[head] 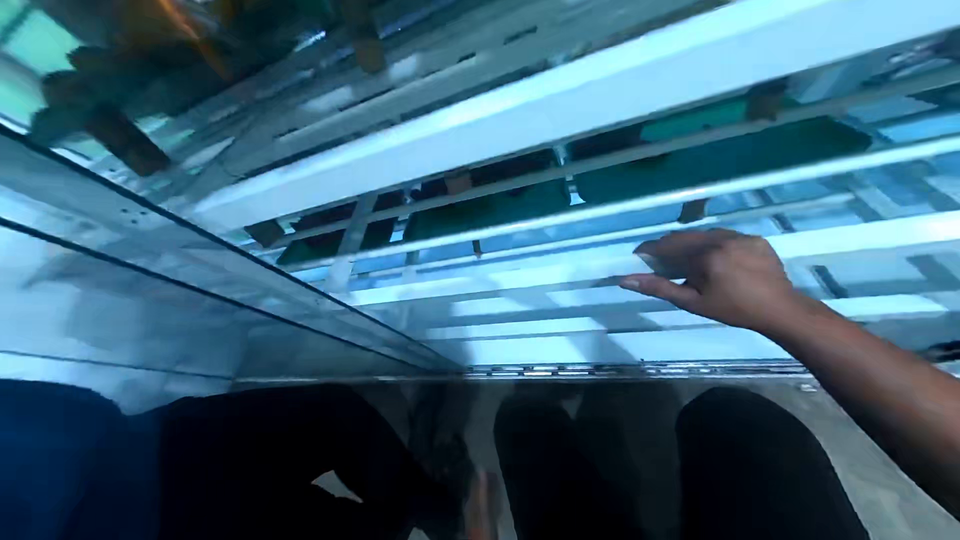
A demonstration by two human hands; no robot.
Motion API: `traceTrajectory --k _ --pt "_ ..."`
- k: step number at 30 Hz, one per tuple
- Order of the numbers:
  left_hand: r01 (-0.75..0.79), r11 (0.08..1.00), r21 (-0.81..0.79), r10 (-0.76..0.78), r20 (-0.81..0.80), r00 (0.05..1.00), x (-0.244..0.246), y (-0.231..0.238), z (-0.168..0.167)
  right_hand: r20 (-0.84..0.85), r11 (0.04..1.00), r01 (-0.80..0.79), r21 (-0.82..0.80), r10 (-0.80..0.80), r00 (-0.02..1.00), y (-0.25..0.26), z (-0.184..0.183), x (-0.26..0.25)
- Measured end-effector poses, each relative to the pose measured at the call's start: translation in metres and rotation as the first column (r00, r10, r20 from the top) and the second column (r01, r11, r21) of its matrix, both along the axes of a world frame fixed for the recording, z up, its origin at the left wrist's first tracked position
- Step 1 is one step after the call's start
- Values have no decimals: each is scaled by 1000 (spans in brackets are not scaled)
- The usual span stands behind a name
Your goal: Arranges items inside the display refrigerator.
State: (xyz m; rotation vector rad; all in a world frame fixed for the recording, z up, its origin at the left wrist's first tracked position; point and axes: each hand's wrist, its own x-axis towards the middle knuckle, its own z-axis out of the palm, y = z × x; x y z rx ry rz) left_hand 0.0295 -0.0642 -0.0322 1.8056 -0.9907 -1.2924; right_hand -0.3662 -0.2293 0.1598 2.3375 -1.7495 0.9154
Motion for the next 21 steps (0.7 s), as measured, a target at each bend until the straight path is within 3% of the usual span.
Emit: traceTrajectory --k 1,2,4,6,8,9,10,12,14,21 --pt "47 964 -263 -43 19 999 2 -44 10 2 1000 -7 -1 7 1000 1 -1 -1" --pt "81 870 -486 -68 45 997 -4 -84 35 0 1000 -12 -10 12 1000 1 -3 -3" --pt "143 551 -822 -55 135 989 -19 -144 100 -24 999 -7 -45 6 1000 0 -6 -3" --pt "268 231 -935 24 281 959 -31 -186 153 -49 997 16 -81 -20 999 -1 -10 -2" --pt "439 62 -896 120 444 888 -38 -221 179 -62 992 45 -120 -53 997 -1 -15 -2" --pt "522 32 -852 169 519 838 -37 -237 184 -68 989 56 -136 -65 996 -1 -17 -1" --pt "594 46 -803 228 587 777 -32 -252 186 -73 986 65 -151 -76 994 -1 -18 0" --pt "694 192 -694 299 715 632 -15 -273 187 -83 982 72 -177 -88 993 -4 -16 0" --pt "732 317 -604 265 797 543 -6 -277 192 -92 986 68 -155 -83 992 -3 -14 -1" --pt "727 475 -495 232 868 440 -10 -277 203 -65 994 23 -104 -30 997 -3 -23 -13"
